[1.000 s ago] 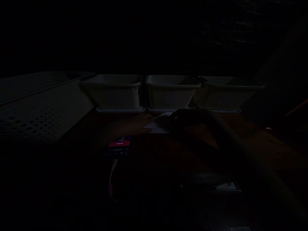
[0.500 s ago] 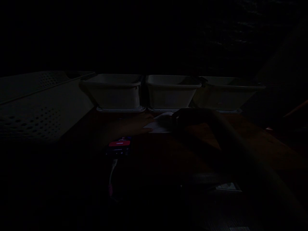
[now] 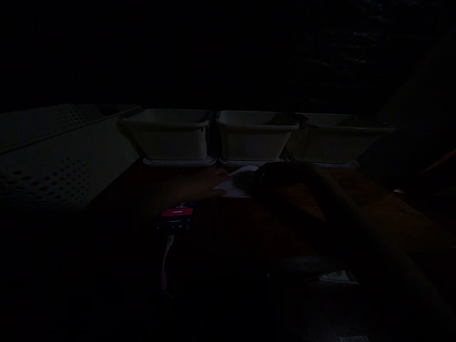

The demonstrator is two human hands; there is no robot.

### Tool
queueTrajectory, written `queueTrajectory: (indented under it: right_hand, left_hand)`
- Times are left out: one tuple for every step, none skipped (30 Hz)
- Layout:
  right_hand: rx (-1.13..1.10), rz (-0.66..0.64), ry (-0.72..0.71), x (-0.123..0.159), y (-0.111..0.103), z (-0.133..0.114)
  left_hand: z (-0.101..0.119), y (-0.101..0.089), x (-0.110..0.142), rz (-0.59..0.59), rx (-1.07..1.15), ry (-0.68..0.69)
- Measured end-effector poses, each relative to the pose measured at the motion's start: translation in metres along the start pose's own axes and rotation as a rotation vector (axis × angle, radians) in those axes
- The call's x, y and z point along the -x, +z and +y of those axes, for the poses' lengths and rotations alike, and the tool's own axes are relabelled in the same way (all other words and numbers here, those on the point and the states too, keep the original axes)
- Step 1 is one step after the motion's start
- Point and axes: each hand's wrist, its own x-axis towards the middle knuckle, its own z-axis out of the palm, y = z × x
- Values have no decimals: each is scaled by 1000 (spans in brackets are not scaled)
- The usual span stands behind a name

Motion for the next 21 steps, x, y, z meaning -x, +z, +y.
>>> queueTrajectory:
  right_hand:
    - [-6,8,11,0,1,-1]
    - [-20,21,34,0,1,-2]
    - [-36,35,59,0,2,-3]
    - [-46,46,79,1,3,-5]
    - [-52,54,101,1,4,-6]
    - [-56,60,116,1,4,-7]
    - [-54,61,123,1,5,-8]
    - [-50,62,124,1,5,-9]
    - [-42,62,121,1,5,-9]
    - [-30,63,118,1,5,-9]
    - [-13,64,114,0,5,-8]
    - [9,68,116,0,5,-8]
    - [33,74,122,0,4,-7]
    - [59,78,126,0,4,-7]
    - [84,79,125,0,4,-7]
    - [100,83,117,0,4,-7]
    - [106,85,109,0,4,-7]
    - [104,88,106,1,5,-7]
    - [96,92,106,1,5,-7]
    - [88,99,108,1,6,-7]
    - [87,111,108,1,6,-7]
  left_hand:
    - [0,0,0,6,-3,0]
    - [0,1,0,11,-7,0]
    - [-1,1,0,14,-12,1]
    - [-2,2,-1,19,-18,4]
    - [-4,3,-1,22,-26,5]
    - [-5,4,-1,22,-37,4]
    - [-6,5,-1,22,-53,1]
    - [-7,6,-1,20,-68,-2]
    - [-7,6,-1,19,-77,-4]
    - [-7,6,-1,22,-79,-5]
    - [-7,6,-1,24,-75,-5]
    - [-7,5,-1,28,-66,-3]
    - [-6,5,-1,33,-57,-4]
    - [-6,5,-1,33,-54,-6]
    - [-6,5,-1,34,-57,-8]
    - [-6,5,-1,31,-63,-8]
    - [-5,5,-1,29,-68,-7]
    - [-5,5,-1,27,-68,-6]
    - [-5,4,-1,26,-62,-5]
    - [-5,4,-1,26,-51,-4]
    - [-5,4,0,32,-36,-6]
